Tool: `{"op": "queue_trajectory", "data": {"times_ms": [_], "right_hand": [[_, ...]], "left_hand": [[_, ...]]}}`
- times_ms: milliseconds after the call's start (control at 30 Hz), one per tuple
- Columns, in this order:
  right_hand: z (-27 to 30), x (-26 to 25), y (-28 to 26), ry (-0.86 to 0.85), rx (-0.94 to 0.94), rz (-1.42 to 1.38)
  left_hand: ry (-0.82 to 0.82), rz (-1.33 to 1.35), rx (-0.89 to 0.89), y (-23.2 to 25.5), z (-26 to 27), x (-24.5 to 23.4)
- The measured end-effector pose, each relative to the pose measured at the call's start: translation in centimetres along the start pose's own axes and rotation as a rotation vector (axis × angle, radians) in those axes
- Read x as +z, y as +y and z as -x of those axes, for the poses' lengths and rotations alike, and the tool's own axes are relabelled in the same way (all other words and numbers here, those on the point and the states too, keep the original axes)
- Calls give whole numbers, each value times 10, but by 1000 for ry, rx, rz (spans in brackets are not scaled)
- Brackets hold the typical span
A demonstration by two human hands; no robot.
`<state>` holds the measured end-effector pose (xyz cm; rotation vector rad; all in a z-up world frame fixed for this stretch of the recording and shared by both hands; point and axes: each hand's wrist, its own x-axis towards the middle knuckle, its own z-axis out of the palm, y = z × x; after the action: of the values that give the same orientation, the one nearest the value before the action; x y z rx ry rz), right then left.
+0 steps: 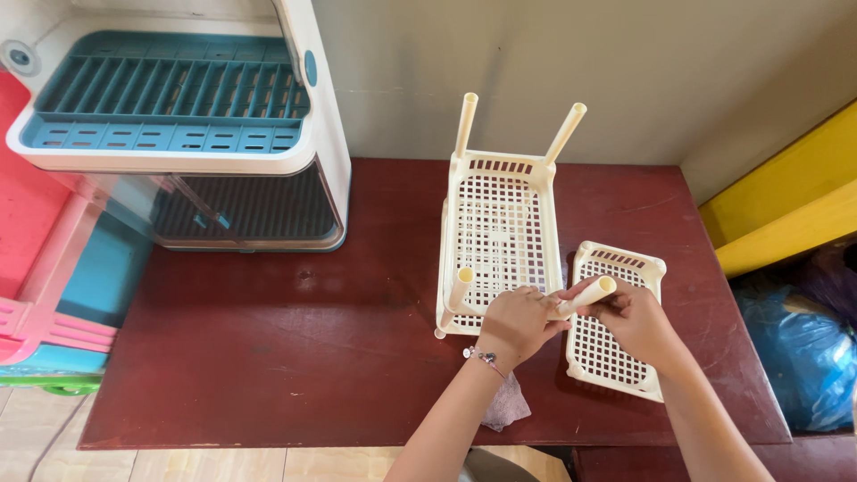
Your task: The person assembles a small plastic stool by inserting four legs into a perforated seat and then stacking a second seat on top. The person handles the components by hand, aligning and pressing the legs into place, and then places the assembled unit on the table.
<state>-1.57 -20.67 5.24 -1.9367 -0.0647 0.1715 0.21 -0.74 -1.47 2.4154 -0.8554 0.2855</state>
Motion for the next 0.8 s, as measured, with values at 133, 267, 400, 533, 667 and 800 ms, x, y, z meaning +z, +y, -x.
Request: {"op": "queue_trajectory", "data": {"times_ms": [133, 267, 400, 533, 667, 800], "right_hand": [[1, 3, 1, 47, -31, -37], [3, 11, -6, 138, -38, 36], [3, 21, -16, 213, -89, 133], [3, 22, -21, 202, 45, 357], [-2, 17, -16, -31, -134, 71], [-2, 6, -4, -49, -74, -222]], "left_hand": [[-101, 31, -42, 2, 1, -3], [44, 22, 2, 4, 2, -6], [29, 47, -17, 3, 3, -9], [-19, 45, -37, 3, 3, -9], [-87, -18, -59, 4, 0, -8], [-9, 25, -47, 3, 2, -6]]}}
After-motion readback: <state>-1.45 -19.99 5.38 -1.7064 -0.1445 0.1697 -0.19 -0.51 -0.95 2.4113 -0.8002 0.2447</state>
